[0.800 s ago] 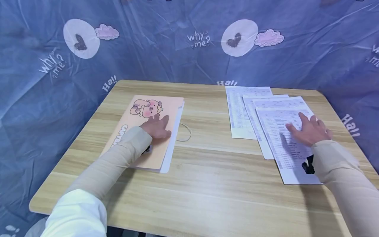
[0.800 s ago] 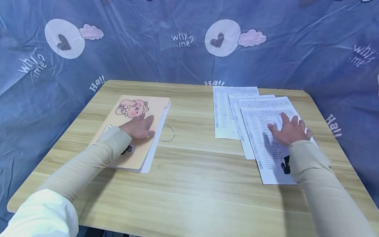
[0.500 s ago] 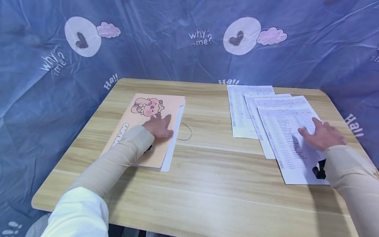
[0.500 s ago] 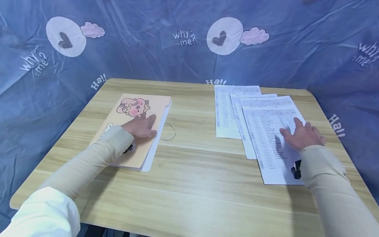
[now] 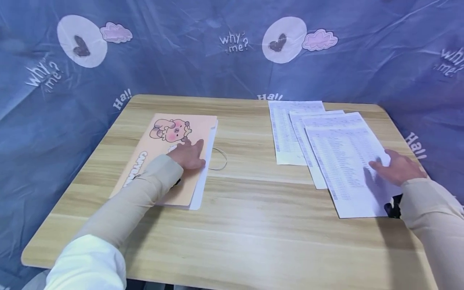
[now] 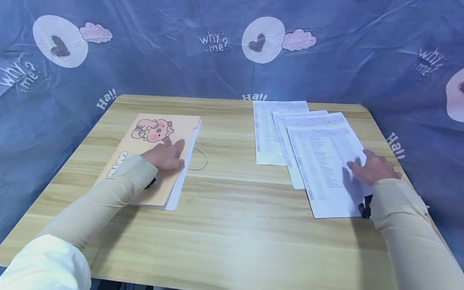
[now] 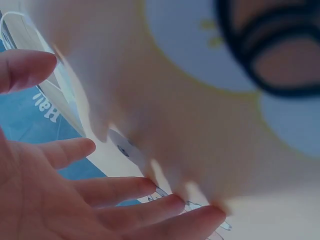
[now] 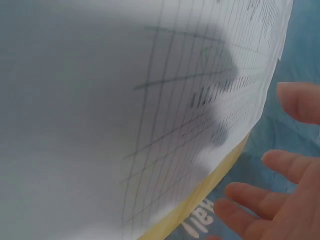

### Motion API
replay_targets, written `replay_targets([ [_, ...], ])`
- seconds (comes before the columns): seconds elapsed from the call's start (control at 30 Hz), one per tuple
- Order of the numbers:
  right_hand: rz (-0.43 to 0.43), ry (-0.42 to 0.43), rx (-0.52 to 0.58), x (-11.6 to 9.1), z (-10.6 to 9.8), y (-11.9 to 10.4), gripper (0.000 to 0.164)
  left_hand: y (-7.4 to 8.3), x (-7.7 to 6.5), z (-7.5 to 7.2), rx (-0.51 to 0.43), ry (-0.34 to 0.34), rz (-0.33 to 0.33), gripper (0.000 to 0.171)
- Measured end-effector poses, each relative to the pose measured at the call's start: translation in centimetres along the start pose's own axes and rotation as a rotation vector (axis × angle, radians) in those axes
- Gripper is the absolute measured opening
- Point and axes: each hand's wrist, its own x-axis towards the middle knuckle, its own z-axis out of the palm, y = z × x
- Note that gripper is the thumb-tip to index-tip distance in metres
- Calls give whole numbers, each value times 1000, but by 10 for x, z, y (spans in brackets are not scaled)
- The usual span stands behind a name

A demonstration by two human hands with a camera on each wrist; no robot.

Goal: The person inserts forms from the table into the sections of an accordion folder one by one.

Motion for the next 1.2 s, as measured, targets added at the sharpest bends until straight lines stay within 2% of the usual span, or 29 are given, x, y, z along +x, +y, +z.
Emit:
replay_targets([
  [0.27,-47,48,-24,-3,2,13,89,1,4,2,-4,6,4,76],
  [0.57,-117,69,-16,2,7,18,83,-4,2,0,7,3,16,79],
  [0.9,-32,80,-59,-4,12,29,84,-2,6,-8,-37,-27,119,78],
  [1.13,-10,58,-34,1,16,22,83,-8,5,-8,-60,-46,107,72],
  [1.2,-35,67,-31,4,16,20,81,-10,4,-8,-61,-52,112,69],
])
